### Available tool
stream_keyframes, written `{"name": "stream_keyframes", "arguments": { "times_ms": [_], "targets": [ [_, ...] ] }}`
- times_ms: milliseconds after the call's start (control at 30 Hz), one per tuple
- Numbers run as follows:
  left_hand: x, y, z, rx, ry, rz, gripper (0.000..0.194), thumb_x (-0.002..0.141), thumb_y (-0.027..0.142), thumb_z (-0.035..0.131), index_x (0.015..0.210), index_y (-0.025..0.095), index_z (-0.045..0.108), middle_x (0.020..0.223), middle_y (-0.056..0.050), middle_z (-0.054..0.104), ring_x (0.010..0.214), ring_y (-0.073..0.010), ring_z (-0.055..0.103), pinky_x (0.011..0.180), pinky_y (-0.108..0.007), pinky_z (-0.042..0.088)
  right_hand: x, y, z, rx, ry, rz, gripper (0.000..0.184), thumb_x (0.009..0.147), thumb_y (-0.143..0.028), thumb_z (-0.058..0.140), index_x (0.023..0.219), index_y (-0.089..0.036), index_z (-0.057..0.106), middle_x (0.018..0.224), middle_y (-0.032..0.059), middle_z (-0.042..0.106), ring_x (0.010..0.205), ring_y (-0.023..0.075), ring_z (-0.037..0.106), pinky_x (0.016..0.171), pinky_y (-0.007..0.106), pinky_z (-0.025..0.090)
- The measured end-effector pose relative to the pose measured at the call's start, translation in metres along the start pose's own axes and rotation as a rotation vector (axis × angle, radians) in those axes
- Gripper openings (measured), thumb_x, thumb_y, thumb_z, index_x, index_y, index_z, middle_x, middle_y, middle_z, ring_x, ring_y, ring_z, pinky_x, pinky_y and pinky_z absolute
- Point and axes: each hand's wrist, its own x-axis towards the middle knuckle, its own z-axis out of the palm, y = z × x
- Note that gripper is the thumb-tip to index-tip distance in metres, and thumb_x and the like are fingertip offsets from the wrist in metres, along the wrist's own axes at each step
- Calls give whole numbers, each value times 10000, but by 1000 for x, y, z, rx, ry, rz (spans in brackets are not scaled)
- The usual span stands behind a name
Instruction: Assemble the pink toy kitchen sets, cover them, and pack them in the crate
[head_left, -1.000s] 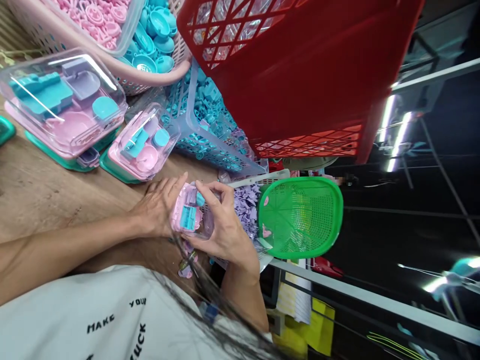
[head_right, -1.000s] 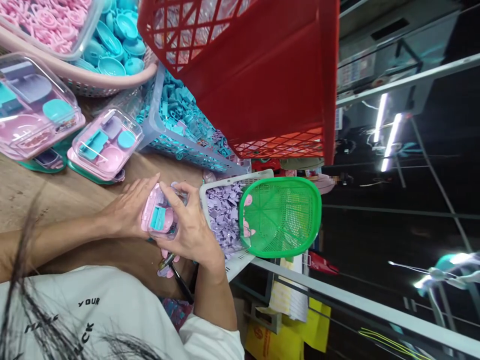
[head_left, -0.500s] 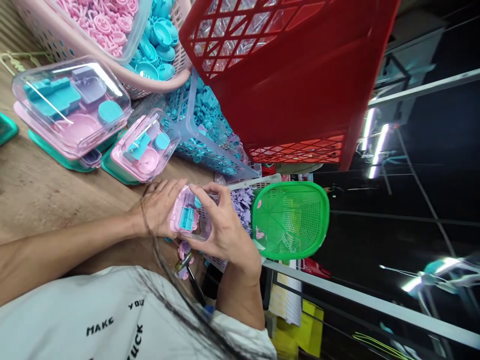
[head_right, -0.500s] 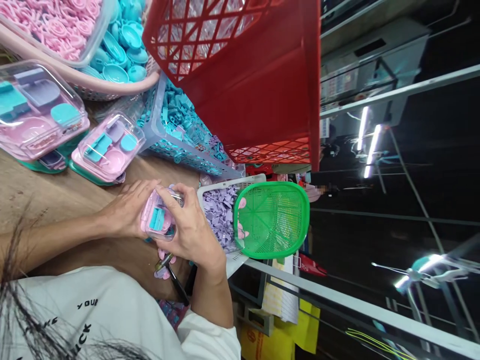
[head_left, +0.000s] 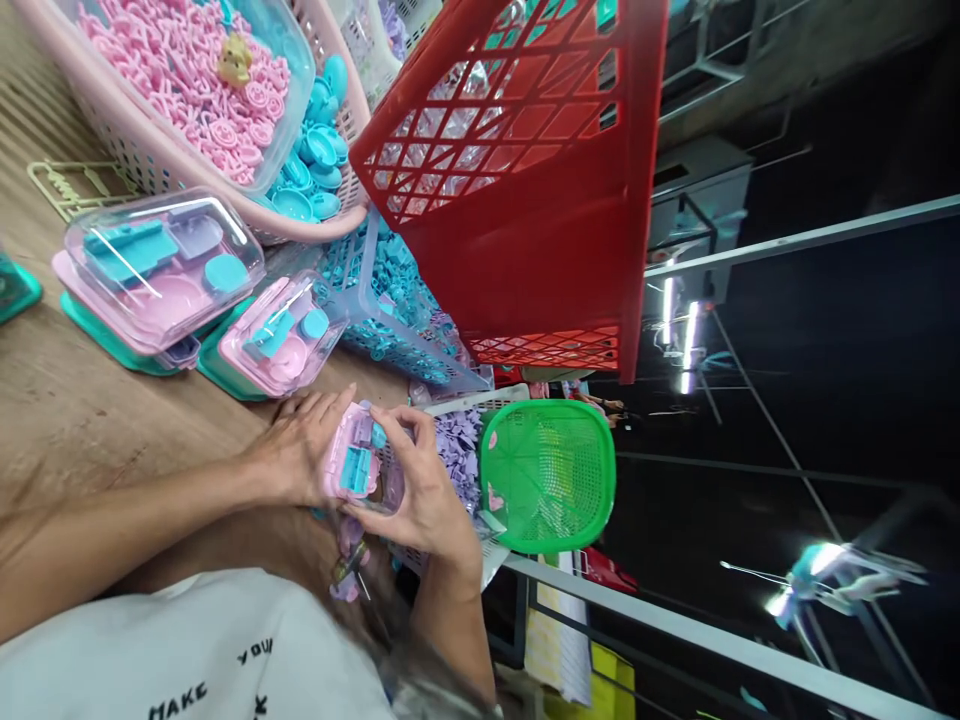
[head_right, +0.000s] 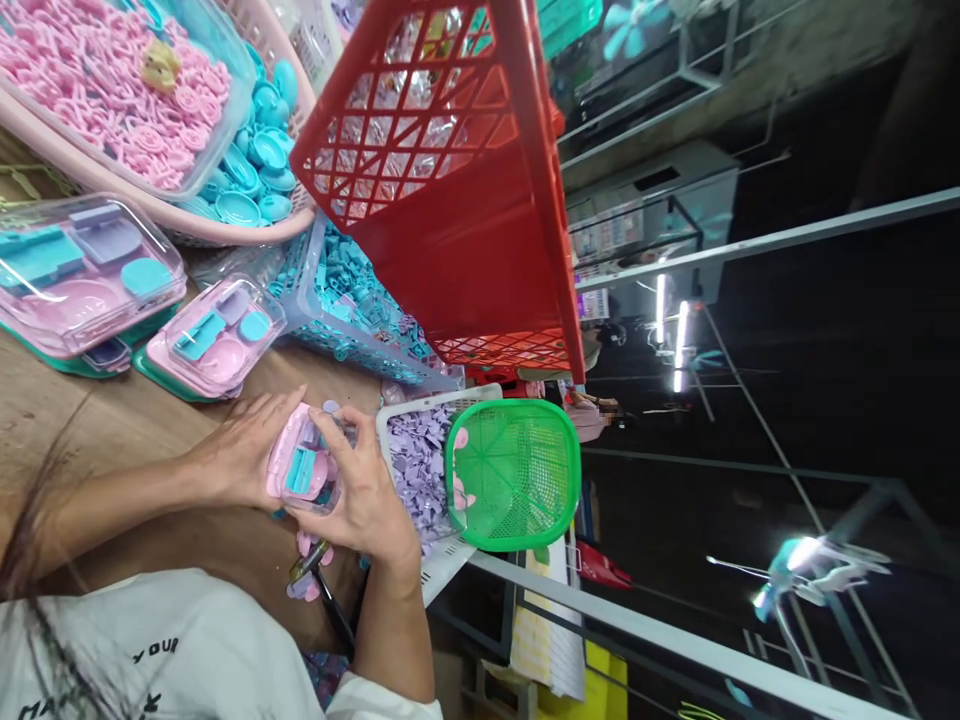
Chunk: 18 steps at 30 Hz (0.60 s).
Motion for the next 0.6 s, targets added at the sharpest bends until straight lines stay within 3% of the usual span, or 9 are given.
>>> {"name": "stream_keyframes", "arguments": {
  "times_ms": [267, 600],
  "targets": [
    [-1, -4, 5, 7, 35, 33, 1203, 595, 438, 842, 1566, 47, 249, 1542, -236, 454, 1407, -411, 438, 1205, -535, 332, 8, -9, -10, -17, -93, 26, 1025, 735, -355, 853, 1592, -303, 294, 1392, 120, 361, 1361, 310, 467, 1159, 480, 478],
    [-2, -1, 0, -44, 101, 69, 1029, 578, 401, 856, 1440, 123, 370, 1394, -181, 548, 1299, -393, 519, 1119, -546, 414, 11, -22, -15, -53, -150, 126, 1010, 726, -348, 842, 1582, -270, 312, 1359, 125, 382, 1337, 315, 485, 1157, 497, 478]
  ]
}}
